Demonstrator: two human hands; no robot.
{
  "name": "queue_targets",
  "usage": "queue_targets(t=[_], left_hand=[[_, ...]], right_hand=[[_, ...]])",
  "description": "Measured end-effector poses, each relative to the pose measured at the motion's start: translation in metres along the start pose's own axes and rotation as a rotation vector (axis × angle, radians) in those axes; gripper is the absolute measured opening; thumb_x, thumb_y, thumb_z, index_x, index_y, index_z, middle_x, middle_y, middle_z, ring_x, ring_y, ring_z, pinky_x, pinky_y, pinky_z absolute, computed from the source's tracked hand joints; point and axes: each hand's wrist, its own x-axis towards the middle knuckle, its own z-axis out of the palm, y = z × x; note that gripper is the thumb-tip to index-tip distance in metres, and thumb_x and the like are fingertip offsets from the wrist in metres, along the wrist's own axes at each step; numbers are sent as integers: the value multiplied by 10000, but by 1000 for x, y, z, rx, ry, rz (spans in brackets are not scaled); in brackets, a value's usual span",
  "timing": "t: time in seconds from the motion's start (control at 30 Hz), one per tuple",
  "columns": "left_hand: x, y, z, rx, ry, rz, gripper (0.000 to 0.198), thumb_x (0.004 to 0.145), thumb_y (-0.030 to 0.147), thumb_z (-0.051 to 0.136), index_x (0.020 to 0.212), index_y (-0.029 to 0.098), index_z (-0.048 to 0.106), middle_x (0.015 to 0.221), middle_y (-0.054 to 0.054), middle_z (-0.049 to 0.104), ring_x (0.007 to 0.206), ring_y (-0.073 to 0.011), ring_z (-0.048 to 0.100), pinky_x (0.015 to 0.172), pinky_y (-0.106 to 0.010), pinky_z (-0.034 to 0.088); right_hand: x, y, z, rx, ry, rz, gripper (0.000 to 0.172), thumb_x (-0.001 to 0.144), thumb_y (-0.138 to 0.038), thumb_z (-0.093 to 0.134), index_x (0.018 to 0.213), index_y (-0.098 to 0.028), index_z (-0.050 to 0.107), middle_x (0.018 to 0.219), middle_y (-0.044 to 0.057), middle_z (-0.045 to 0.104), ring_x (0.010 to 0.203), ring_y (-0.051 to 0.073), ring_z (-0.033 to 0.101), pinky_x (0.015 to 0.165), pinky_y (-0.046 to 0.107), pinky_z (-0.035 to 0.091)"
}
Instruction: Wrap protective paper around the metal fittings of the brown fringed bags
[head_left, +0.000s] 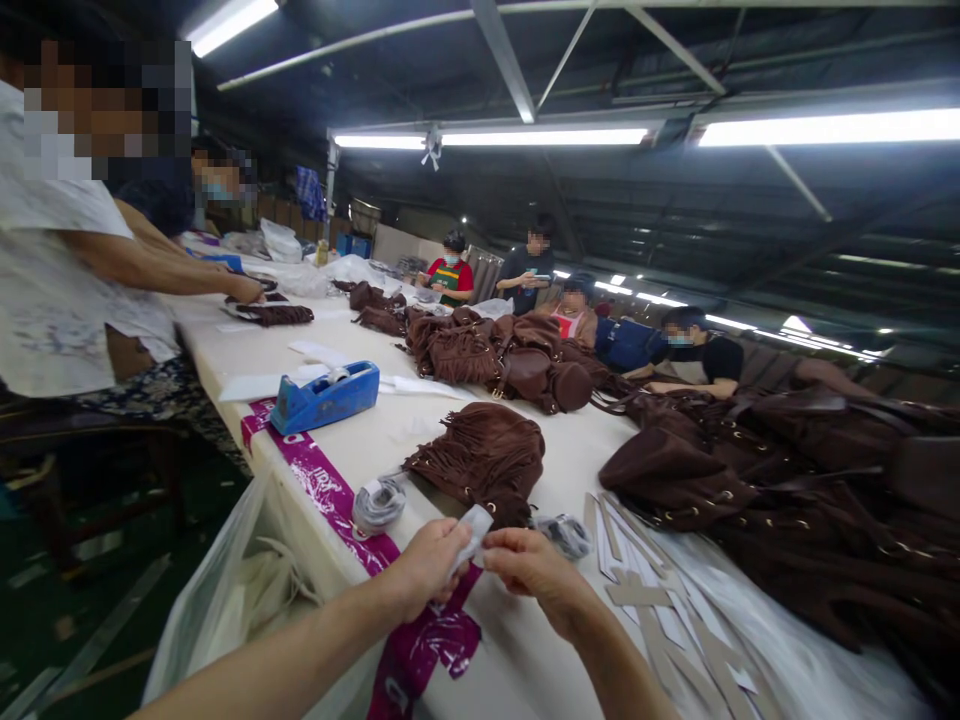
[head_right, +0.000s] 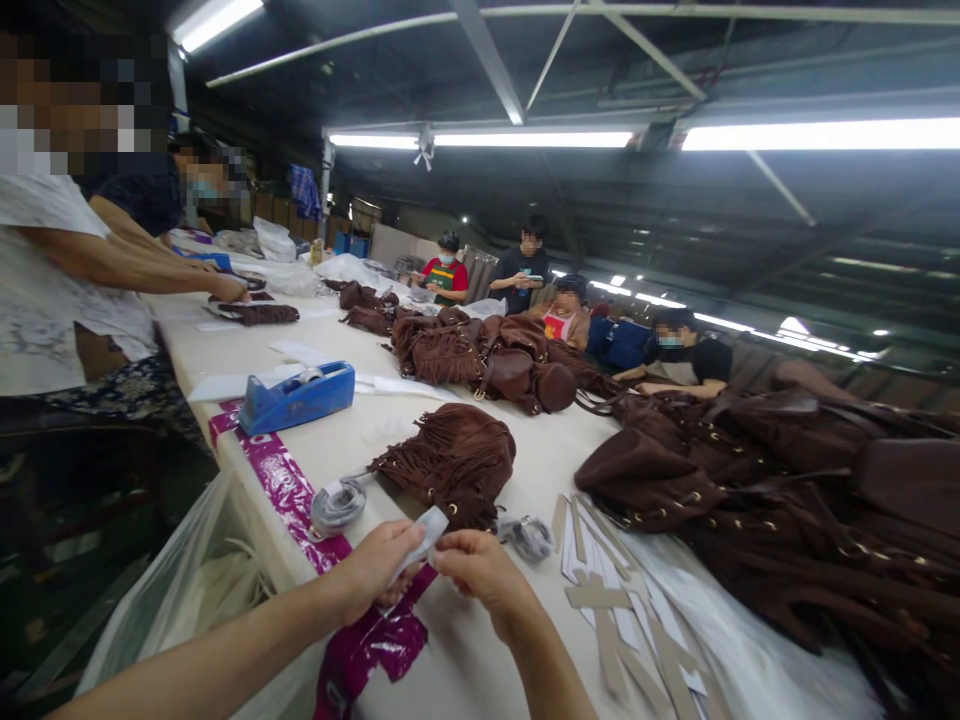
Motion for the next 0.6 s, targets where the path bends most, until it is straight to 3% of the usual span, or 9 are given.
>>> queue_targets(t=[0.1, 0.33, 0.43, 0.6], left_hand=[[-7, 3, -2, 37, -48, -60, 488, 746, 676, 508, 789, 196, 429, 498, 96, 398, 360, -36, 257, 382, -170, 154], [-10, -9, -5, 183, 3, -86, 579, 767, 759, 412, 775, 183, 472, 455, 63, 443, 326, -60, 305, 361, -180, 182], [-9, -15, -4, 202, 2, -110, 613, 749, 783, 427, 727, 173, 485, 445, 44, 458, 330, -71, 337, 363, -186, 203], [-9, -17, -5, 66, -63, -193, 629, 683, 793, 536, 706, 167, 481, 462, 38, 469, 328, -51, 300, 359, -166, 172]], right_hand=[[3, 9, 6, 50, 49, -53, 272, 552, -304, 668, 772, -152, 619, 526, -69, 486, 498, 81, 383, 524, 230, 275], [11, 14, 30, 77, 137, -226, 133, 579, -254, 657, 633, -174, 565, 577, -44, 541, 593, 120, 454, 579, 241, 331], [6, 15, 35, 87, 74, -228, 126, 619, -271, 630, 606, -154, 585, 562, -32, 535, 587, 124, 458, 571, 244, 341], [-6, 15, 39, 448, -153, 19, 161, 583, -225, 659, 706, -155, 583, 490, -89, 378, 445, 50, 303, 442, 187, 201]])
